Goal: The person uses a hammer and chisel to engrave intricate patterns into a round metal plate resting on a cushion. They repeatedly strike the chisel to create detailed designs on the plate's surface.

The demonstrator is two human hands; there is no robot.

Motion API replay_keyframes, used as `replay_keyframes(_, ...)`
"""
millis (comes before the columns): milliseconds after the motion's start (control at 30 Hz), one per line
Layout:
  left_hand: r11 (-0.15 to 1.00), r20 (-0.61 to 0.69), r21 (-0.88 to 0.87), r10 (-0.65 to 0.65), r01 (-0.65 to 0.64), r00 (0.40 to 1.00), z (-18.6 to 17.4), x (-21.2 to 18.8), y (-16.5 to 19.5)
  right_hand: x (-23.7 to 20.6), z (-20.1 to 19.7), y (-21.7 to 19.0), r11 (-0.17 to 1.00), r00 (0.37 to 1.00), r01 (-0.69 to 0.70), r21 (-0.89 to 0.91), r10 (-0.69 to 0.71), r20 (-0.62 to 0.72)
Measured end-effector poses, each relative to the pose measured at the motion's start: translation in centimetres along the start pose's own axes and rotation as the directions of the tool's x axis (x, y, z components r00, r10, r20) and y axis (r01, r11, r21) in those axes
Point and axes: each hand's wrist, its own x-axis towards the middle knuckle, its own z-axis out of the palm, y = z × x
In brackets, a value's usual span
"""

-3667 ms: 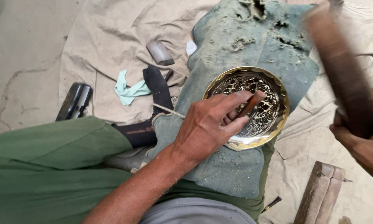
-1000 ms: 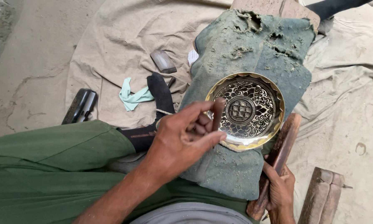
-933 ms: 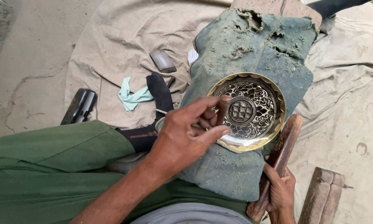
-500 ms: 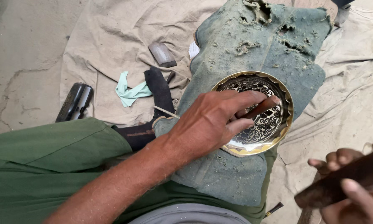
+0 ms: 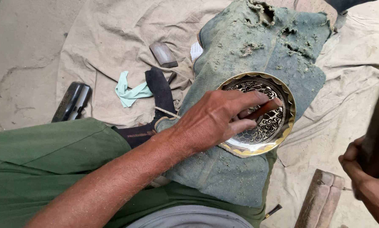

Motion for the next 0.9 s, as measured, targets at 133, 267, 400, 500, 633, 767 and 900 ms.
replay_keyframes(133,0.991,-0.054,0.038,0.128,-0.126,0.990,0.1,0.0,-0.2,-0.2,-1.2,-0.7,0.862,0.971,0.226,-0.453,-0.235,0.038)
replay_keyframes(267,0.998,-0.028,0.011,0.065,-0.065,0.997,0.2,-0.2,-0.6,0.7,-1.8,-1.2,0.882,0.968,0.248,-0.400,-0.207,0.143)
replay_keyframes(400,0.976,-0.106,0.008,0.218,-0.218,0.970,0.3,-0.2,-0.7,0.8,-1.8,-1.8,0.866,0.932,0.363,-0.344,-0.339,0.130)
replay_keyframes(500,0.995,-0.023,-0.003,0.097,-0.097,0.995,0.2,0.0,-0.6,0.2,-1.5,-2.6,0.821,0.873,0.480,-0.309,-0.480,0.083)
replay_keyframes(633,0.990,-0.035,0.027,0.140,-0.139,0.990,0.1,0.1,-0.5,-0.6,-0.8,-3.8,0.932,0.982,0.174,-0.319,-0.187,-0.010)
replay_keyframes(767,0.997,-0.011,0.054,0.053,-0.052,0.999,0.1,-0.1,-0.5,-1.0,-0.5,-5.1,0.923,0.976,0.218,-0.316,-0.200,0.089)
replay_keyframes(900,0.995,-0.035,0.017,0.103,-0.102,0.994,0.2,-0.1,-0.7,-1.2,-0.2,-6.4,0.904,0.906,0.423,-0.064,-0.424,0.005)
